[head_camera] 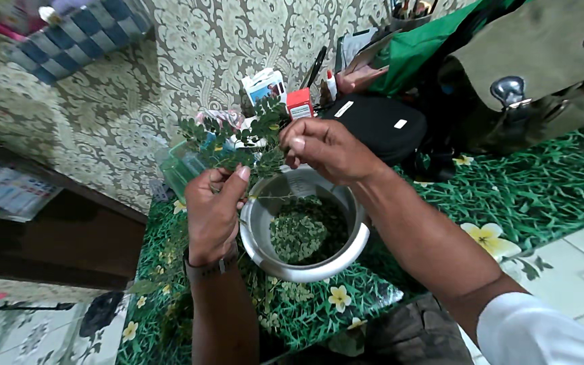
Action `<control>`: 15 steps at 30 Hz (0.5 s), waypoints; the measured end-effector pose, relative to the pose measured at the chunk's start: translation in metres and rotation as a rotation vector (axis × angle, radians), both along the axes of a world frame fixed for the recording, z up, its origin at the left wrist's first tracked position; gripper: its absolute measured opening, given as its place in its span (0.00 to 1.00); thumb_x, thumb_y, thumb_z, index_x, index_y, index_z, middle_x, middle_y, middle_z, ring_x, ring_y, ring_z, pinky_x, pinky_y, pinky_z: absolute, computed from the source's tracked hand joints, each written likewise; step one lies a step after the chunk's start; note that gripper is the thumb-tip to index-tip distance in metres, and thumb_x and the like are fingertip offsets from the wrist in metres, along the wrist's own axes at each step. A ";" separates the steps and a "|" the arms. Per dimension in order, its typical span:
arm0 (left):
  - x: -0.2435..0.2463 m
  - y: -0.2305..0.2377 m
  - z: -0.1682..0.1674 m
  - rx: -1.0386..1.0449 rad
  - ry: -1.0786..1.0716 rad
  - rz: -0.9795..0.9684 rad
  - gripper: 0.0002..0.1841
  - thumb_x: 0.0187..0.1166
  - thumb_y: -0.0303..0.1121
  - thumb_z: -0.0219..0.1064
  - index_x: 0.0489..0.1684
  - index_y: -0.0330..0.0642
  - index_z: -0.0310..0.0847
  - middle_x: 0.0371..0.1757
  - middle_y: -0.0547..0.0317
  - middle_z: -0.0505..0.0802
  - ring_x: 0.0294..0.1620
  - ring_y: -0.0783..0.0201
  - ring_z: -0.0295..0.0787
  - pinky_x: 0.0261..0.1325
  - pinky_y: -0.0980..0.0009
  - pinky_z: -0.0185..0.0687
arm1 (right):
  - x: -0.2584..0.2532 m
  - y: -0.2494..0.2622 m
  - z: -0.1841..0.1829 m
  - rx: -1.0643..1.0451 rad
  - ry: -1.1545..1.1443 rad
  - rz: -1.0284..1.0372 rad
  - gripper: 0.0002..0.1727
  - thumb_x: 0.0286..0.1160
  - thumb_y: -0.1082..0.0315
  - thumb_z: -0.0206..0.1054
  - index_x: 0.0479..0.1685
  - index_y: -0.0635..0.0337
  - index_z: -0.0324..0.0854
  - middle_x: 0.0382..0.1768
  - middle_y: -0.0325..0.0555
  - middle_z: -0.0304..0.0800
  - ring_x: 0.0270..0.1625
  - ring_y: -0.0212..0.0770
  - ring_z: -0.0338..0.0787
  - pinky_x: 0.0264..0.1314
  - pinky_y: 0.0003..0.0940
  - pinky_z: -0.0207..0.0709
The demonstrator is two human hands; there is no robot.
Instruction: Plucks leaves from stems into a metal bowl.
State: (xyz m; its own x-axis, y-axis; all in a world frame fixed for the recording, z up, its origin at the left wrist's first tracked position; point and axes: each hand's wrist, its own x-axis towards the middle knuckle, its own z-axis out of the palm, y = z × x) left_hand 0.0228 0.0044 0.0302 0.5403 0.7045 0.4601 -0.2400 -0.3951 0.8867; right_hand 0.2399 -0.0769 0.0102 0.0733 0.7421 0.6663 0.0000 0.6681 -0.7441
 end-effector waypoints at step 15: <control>0.002 -0.002 -0.002 0.021 0.002 -0.012 0.04 0.78 0.31 0.71 0.33 0.49 0.85 0.26 0.68 0.89 0.22 0.76 0.82 0.26 0.81 0.81 | -0.011 -0.007 0.001 -0.077 0.042 -0.008 0.09 0.79 0.63 0.60 0.48 0.55 0.82 0.43 0.37 0.86 0.37 0.29 0.86 0.39 0.28 0.84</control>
State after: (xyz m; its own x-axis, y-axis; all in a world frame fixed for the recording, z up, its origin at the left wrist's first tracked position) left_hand 0.0246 0.0024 0.0285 0.5497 0.6880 0.4737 -0.2430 -0.4109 0.8787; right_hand 0.2293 -0.0836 0.0115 0.1062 0.7900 0.6039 -0.0272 0.6094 -0.7924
